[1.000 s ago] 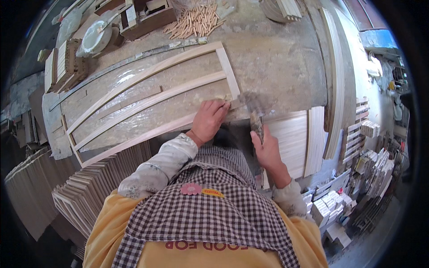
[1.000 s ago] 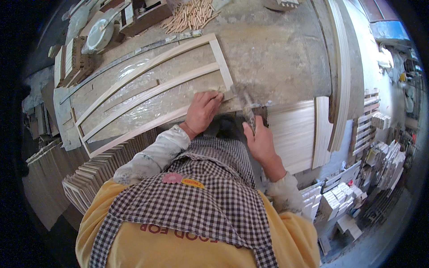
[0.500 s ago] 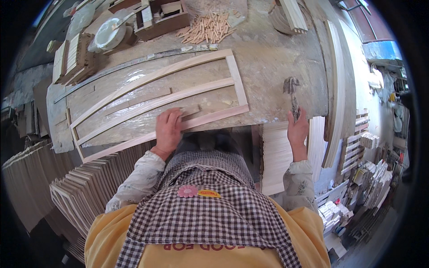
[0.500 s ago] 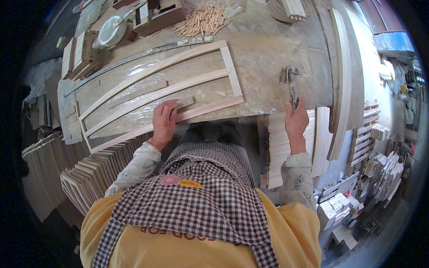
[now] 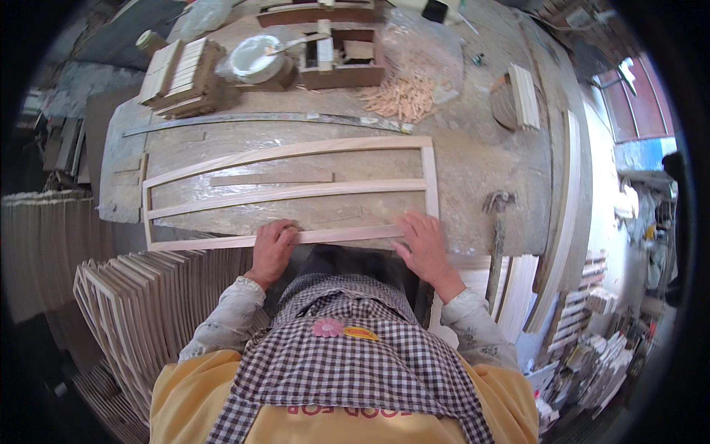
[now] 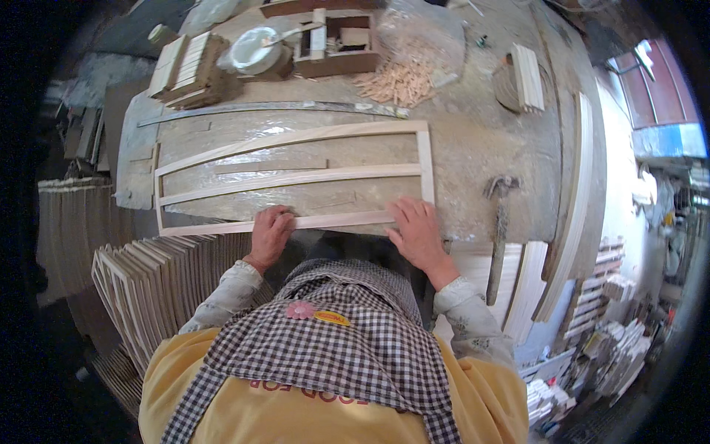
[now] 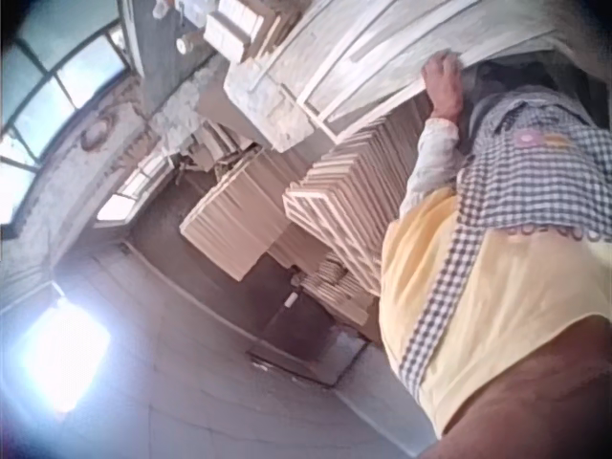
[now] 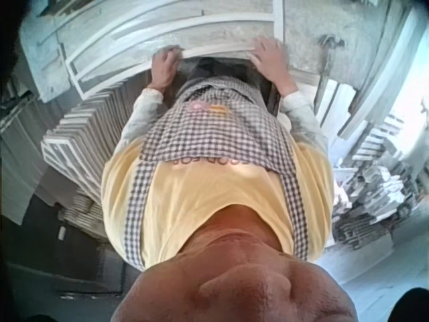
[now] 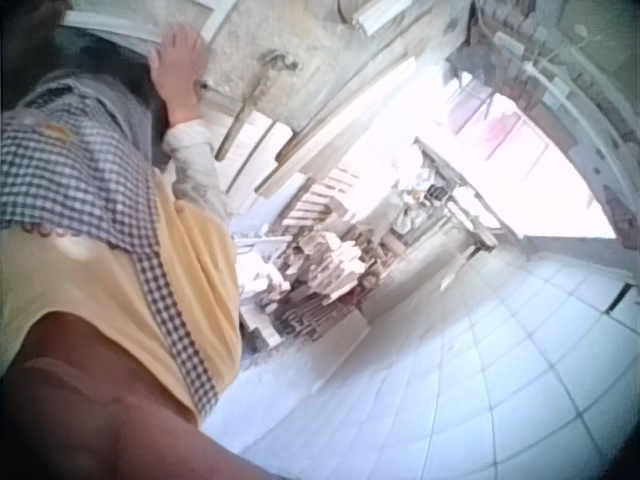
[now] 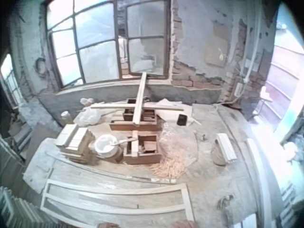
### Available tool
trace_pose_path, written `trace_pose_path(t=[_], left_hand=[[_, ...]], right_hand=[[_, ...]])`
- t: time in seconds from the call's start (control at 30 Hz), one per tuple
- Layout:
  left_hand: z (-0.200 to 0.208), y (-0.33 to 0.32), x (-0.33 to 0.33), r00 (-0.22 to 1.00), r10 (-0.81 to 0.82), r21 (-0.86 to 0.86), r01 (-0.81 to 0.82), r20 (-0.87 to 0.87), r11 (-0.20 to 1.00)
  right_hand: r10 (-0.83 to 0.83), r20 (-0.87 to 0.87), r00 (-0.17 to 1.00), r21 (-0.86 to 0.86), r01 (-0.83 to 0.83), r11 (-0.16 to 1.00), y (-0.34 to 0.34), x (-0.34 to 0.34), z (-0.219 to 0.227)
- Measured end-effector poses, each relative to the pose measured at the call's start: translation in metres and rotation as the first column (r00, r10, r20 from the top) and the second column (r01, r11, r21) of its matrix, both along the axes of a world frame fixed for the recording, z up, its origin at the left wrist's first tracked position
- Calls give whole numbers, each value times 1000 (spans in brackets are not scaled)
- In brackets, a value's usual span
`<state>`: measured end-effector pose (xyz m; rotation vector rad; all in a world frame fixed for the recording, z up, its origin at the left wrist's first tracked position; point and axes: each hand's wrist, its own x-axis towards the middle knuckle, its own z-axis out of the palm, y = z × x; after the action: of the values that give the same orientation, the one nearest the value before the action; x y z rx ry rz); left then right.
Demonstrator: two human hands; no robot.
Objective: The person assembles wooden frames by hand, using a hammer to drive nails into the joints. They measure the frames with a ruler, apply glue to the joints, and stack completed frames on the workbench.
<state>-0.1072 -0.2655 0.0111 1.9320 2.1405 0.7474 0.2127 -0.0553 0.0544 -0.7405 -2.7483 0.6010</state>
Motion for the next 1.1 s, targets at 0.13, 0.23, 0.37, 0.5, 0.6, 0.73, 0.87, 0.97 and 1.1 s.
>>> trace_pose_path(t=[0.13, 0.23, 0.37, 0.5, 0.6, 0.73, 0.87, 0.97, 1.1], left_hand=[[23, 2, -12, 991, -112, -71, 117, 72, 991], [66, -1, -17, 984, -167, -93, 173, 69, 981], [125, 3, -30, 964, -264, -89, 266, 32, 960], [162, 36, -56, 923, -354, -36, 352, -150, 935], [170, 72, -64, 935, -260, 59, 282, -242, 958], [175, 113, -44, 950, -211, 120, 243, -231, 963], [174, 143, -13, 943, -242, 122, 274, -229, 954], [172, 164, 15, 937, -266, 135, 301, -226, 944], [172, 196, 53, 910, -362, 127, 391, -203, 912]], right_hand=[[27, 46, 999, 10, -27, 1000, -8, -3, -1], [32, 42, 999, -16, -31, 999, -14, 2, 23], [-2, -6, 1000, 9, 2, 1000, -16, 6, 75], [70, -56, 996, 249, -54, 967, 8, -4, 118], [-21, -46, 999, 267, 33, 963, 29, -16, 127], [-221, -236, 946, 371, 298, 880, 52, -21, 127], [-686, -386, 617, 204, 782, 589, 87, 64, 60], [-978, 138, 154, 295, 937, 189, 80, 147, -27], [-929, 228, 291, 284, 893, 349, 37, 183, -68]])
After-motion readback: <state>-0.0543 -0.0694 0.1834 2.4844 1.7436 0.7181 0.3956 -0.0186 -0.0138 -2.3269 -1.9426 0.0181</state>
